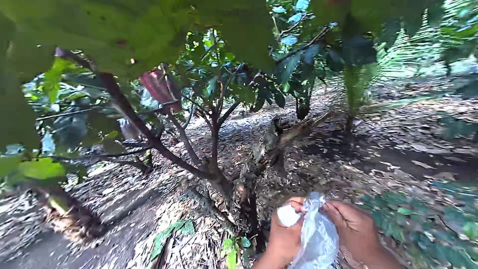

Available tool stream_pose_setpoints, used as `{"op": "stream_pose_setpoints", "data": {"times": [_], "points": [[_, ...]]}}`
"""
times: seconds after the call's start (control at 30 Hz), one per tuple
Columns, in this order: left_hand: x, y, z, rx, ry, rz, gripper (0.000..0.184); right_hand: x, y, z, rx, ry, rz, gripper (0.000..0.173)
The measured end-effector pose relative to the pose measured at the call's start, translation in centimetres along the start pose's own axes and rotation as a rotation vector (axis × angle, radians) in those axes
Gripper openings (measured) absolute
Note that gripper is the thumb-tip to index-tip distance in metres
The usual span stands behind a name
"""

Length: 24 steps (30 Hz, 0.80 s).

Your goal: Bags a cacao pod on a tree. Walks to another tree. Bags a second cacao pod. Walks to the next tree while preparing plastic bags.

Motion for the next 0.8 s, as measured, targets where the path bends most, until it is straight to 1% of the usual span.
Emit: {"op": "stream_pose_setpoints", "data": {"times": [0.07,0.13,0.2,0.23,0.33,0.37,0.4,0.43,0.47,0.5,0.53,0.6,0.63,0.7,0.73,0.8], "points": [[-0.9,1.3,0.6,-0.087,0.058,0.003,0.007,0.2,0.5,-0.1,0.040,0.017,0.020,0.033],[-2.3,2.5,1.0,-0.142,0.048,0.046,0.010,1.1,0.7,-0.2,0.108,-0.014,-0.021,0.029],[-3.9,3.6,1.3,-0.114,0.009,0.085,0.011,2.7,0.3,-0.1,0.179,-0.059,-0.115,0.025],[-4.8,4.2,1.4,-0.093,0.017,0.098,0.011,3.6,-0.2,-0.1,0.213,-0.092,-0.172,0.022],[-7.9,6.2,2.0,-0.003,0.102,0.038,0.010,6.7,-2.4,-1.1,0.342,-0.275,-0.396,0.017],[-9.1,7.1,2.2,0.040,0.128,-0.011,0.011,7.8,-3.5,-1.9,0.362,-0.346,-0.510,0.024],[-10.5,8.1,2.4,0.072,0.159,-0.067,0.013,9.0,-4.9,-2.9,0.336,-0.404,-0.608,0.031],[-11.8,9.1,2.7,0.093,0.199,-0.118,0.016,10.1,-6.6,-4.2,0.277,-0.436,-0.660,0.037],[-13.2,10.0,3.0,0.105,0.237,-0.168,0.017,11.2,-8.5,-5.7,0.183,-0.450,-0.648,0.042],[-14.5,11.0,3.2,0.115,0.267,-0.211,0.018,12.3,-10.5,-7.4,0.073,-0.436,-0.566,0.046],[-15.7,11.9,3.4,0.123,0.284,-0.235,0.018,13.4,-12.5,-9.2,-0.060,-0.392,-0.438,0.047],[-17.9,13.8,3.5,0.150,0.300,-0.269,0.018,16.1,-16.8,-13.3,-0.344,-0.238,-0.203,0.051],[-18.8,14.6,3.5,0.170,0.301,-0.279,0.017,17.8,-18.8,-15.4,-0.473,-0.167,-0.141,0.055],[-20.7,16.0,3.7,0.204,0.315,-0.290,0.016,21.8,-22.0,-19.6,-0.646,-0.085,-0.056,0.062],[-21.6,16.5,3.7,0.213,0.330,-0.300,0.016,23.7,-23.0,-21.6,-0.702,-0.068,-0.020,0.059],[-23.5,17.6,4.0,0.231,0.345,-0.330,0.017,26.9,-23.7,-24.7,-0.802,0.003,0.014,0.039]]}}
Point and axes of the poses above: each hand's wrist, its own z-axis away from the middle knuckle, its own x-axis out of the palm, y = z × x, the point moved 5 cm from there along -z, towards the middle knuckle, and after that the axes turned 8 degrees about y, right-handed, at the moved point
